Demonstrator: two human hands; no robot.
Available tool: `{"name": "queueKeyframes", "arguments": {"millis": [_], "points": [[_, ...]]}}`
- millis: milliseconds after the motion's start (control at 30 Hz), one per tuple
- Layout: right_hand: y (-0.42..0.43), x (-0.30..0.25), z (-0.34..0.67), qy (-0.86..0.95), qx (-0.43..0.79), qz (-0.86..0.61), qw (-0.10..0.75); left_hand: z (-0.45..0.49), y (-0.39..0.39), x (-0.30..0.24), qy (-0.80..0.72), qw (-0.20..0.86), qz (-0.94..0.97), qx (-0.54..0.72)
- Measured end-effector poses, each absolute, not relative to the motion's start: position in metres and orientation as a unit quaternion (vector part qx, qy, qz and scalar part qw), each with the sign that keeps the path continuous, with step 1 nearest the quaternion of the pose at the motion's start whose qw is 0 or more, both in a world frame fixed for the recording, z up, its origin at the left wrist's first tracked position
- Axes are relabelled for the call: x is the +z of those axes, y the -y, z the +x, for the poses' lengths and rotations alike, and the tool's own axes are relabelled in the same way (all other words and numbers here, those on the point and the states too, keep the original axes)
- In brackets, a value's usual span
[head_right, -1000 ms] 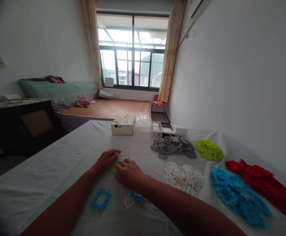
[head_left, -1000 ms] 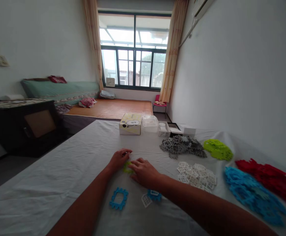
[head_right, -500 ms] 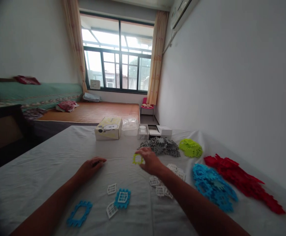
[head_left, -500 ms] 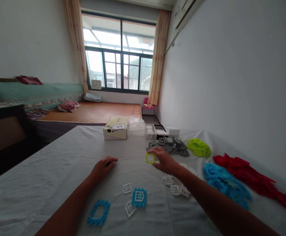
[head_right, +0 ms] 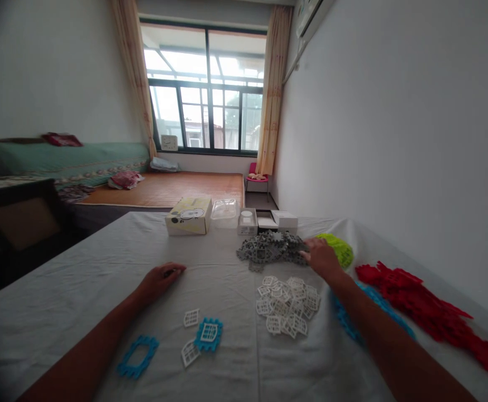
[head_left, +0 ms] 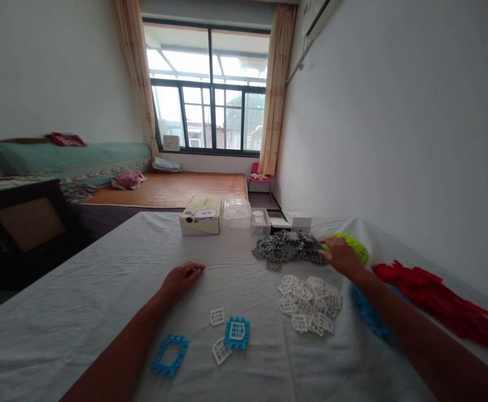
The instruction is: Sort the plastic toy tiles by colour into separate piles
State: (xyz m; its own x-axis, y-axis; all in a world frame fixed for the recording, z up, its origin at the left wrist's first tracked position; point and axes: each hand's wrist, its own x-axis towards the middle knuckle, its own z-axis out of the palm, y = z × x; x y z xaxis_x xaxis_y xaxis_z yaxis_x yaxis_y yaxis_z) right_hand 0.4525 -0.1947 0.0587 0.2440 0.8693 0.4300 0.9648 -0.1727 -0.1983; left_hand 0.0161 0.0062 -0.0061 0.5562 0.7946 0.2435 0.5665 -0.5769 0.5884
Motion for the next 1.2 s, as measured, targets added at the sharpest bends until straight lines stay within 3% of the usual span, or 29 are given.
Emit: {"name": "queueKeyframes", "arguments": {"millis": [133, 233, 367, 567, 667, 833, 967, 1200], "points": [[0.189, 0.047, 0.339, 0.779, 0.050, -0.573, 0.248, 0.015, -0.004, -0.005, -0.389, 0.226, 0.857, 0.253], [0.201, 0.041, 0.265, 0.837, 0.145, -0.488, 0.201, 0.013, -0.001, -0.004, -0.374, 0.226, 0.861, 0.260], [0.210, 0.035, 0.232, 0.820, 0.172, -0.513, 0.187, 0.011, 0.001, -0.003, -0.365, 0.232, 0.861, 0.267], [0.206, 0.028, 0.243, 0.752, 0.258, -0.521, 0.312, 0.011, 0.001, -0.002, -0.365, 0.229, 0.863, 0.265], [0.206, 0.022, 0.245, 0.707, 0.333, -0.532, 0.326, 0.010, 0.002, -0.002, -0.361, 0.226, 0.866, 0.262], [0.205, 0.023, 0.249, 0.713, 0.205, -0.594, 0.312, 0.009, 0.001, -0.004, -0.361, 0.215, 0.870, 0.257], [0.207, 0.038, 0.258, 0.761, 0.122, -0.563, 0.300, 0.009, -0.001, -0.005, -0.360, 0.216, 0.872, 0.254], [0.222, 0.054, 0.263, 0.846, -0.070, -0.509, 0.142, 0.008, -0.003, -0.004, -0.359, 0.225, 0.871, 0.249]]}}
